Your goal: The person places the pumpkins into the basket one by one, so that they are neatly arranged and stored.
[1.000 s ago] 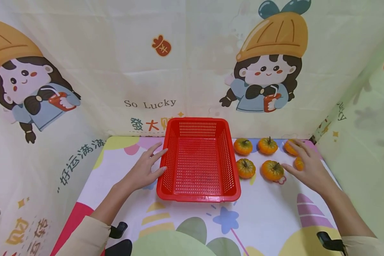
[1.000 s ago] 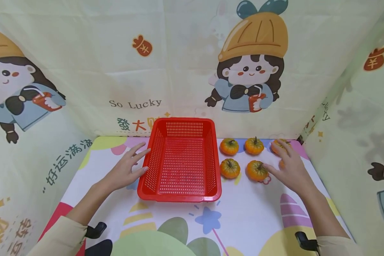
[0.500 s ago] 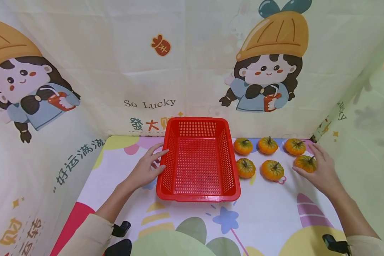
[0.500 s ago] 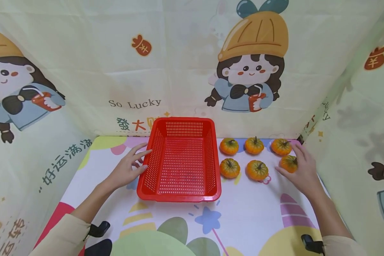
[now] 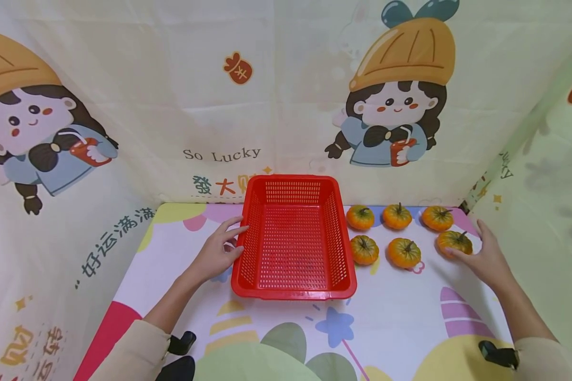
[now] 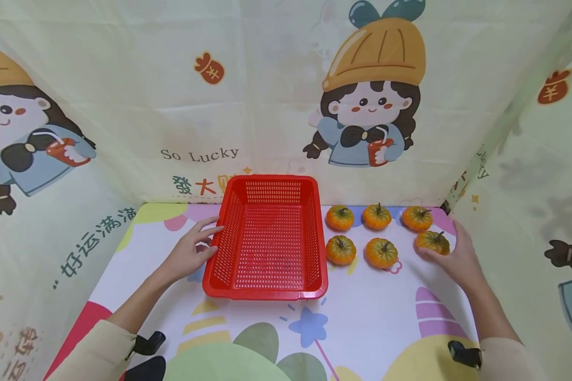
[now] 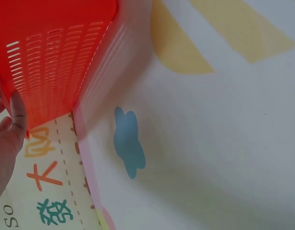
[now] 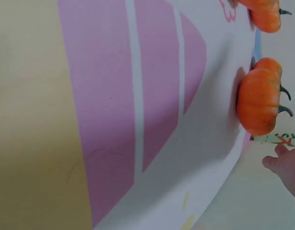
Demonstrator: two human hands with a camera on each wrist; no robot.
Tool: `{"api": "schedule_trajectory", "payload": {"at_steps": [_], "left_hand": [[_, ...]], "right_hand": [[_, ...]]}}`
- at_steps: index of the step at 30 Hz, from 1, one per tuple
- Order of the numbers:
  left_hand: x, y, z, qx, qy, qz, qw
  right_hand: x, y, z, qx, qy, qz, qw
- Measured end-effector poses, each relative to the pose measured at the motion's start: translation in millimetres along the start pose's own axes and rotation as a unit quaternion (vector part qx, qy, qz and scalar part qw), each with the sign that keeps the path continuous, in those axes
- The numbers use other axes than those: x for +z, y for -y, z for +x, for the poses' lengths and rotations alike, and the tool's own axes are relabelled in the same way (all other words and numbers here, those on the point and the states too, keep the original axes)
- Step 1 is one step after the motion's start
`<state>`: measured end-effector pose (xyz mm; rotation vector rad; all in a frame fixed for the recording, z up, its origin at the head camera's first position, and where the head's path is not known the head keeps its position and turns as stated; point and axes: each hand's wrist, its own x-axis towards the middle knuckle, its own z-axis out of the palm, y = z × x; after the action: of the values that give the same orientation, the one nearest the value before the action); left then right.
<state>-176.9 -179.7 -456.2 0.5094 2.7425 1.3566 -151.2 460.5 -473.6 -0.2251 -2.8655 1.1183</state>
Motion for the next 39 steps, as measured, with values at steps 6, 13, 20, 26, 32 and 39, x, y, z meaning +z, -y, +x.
{"api": "schedule_trajectory", "payload": {"at_steps": [6,13,20,26,32,39], "left_hand": [[-0.8,-0.6,0.1,-0.014,0.004,-0.032,0.9994],[-3.1,0.3,0.0,-0.021,0.009,-0.046,0.9987],[-2.6,0.2,0.4,-0.026,0.014,-0.049,0.9984],[-3.3,-1.1,0.8,-0.026,0.014,-0.057,0.9980],[-3.4,-2.5,0.9,-0.029,0.019,-0.060,0.9976],[-4.1,-1.9,1.3,-0.023,0.015,-0.059,0.9979]], "right_hand": [[-0.2,-13.3,5.8,0.033,0.042,0.026,0.998],[4.4,-28.0,8.4,0.047,0.066,0.051,0.995],[8.8,-33.0,8.0,0.066,0.058,0.051,0.995],[10.6,-35.4,9.4,0.074,0.049,0.041,0.995],[11.6,-36.2,9.3,0.084,0.047,0.025,0.995],[12.2,-37.3,11.0,0.092,0.045,0.016,0.995]]}}
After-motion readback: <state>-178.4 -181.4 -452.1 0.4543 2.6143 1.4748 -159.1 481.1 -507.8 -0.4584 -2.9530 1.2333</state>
